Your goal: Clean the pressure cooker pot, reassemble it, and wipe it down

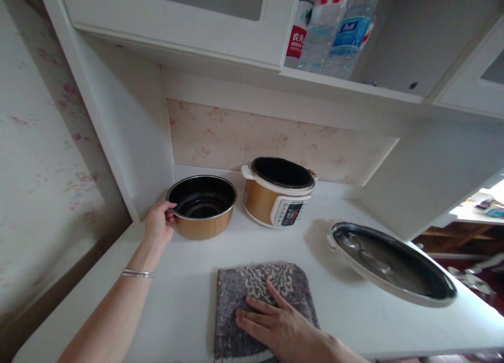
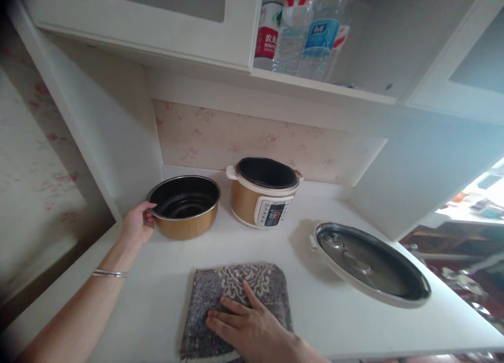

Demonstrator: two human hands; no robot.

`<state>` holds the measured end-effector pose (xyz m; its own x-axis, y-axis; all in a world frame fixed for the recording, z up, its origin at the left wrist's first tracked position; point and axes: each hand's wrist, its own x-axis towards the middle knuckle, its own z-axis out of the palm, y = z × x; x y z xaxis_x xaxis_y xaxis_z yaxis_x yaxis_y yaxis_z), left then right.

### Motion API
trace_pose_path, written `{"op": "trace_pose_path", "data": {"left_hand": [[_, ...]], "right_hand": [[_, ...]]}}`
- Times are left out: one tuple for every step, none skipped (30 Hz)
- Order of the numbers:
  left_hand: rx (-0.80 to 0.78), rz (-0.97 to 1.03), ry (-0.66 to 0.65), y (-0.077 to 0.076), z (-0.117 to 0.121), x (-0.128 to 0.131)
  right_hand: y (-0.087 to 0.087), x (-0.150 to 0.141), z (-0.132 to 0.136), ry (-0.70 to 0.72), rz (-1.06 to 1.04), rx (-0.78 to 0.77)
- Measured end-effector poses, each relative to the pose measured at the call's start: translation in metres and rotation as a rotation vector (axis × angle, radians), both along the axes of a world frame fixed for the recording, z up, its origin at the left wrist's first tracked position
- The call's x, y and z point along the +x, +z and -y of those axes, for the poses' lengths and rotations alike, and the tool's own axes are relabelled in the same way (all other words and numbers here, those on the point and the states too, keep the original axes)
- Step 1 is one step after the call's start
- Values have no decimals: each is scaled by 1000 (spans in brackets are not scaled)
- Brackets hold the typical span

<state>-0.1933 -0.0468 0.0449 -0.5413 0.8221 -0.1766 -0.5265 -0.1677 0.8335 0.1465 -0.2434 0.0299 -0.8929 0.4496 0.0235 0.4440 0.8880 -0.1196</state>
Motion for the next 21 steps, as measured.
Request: {"op": "trace_pose_path", "data": {"left_hand": [[10, 8, 0, -1, 0, 2], [22, 18, 3, -2, -1, 3], [31, 24, 8, -3, -1, 5], [36, 19, 14, -3, -1, 6], [40, 6, 15, -3, -1, 8], [43, -15, 10, -4, -1, 9], [43, -40, 1, -4, -1, 10], [43, -67, -12, -5, 0, 11], [42, -91, -22, -5, 0, 11], [39, -109, -32, -6, 0, 11], [35, -123, -41, -7, 1, 11], [29, -134, -48, -7, 1, 11], [22, -145, -55, -8, 1, 10], [14, -156, -63, -9, 2, 10], [7, -168, -71, -10, 2, 9], [3, -182, -80, -11, 2, 9], [4, -196, -87, -12, 3, 8], [6, -208, -92, -13, 3, 8], [8, -217, -96, -14, 4, 8], [11, -219, -96, -15, 4, 8], [15, -217, -93, -15, 5, 8]], "right_hand": [[-3, 1, 6, -18, 8, 90], [-8, 2, 12, -53, 11, 201], [-16, 2, 18, -106, 8, 326], [-25, 1, 25, -167, -3, 451], [-34, 0, 31, -231, -20, 562], [-43, -1, 36, -285, -39, 643], [-50, -2, 40, -324, -53, 684], [-54, -1, 43, -344, -64, 681], [-57, 0, 46, -347, -70, 637], [-57, 2, 49, -336, -69, 561], [-56, 5, 51, -319, -65, 461], [-54, 9, 53, -300, -63, 347], [-51, 13, 56, -289, -66, 226], [-49, 18, 58, -294, -80, 106], [-46, 22, 60, -329, -111, -7], [-43, 25, 60, -405, -164, -112], [-39, 28, 58, -524, -241, -213], [-34, 29, 55, -673, -338, -313], [-26, 30, 49, -837, -453, -421], [-17, 30, 40, -995, -585, -544], [-6, 29, 30, -1128, -731, -681]]}}
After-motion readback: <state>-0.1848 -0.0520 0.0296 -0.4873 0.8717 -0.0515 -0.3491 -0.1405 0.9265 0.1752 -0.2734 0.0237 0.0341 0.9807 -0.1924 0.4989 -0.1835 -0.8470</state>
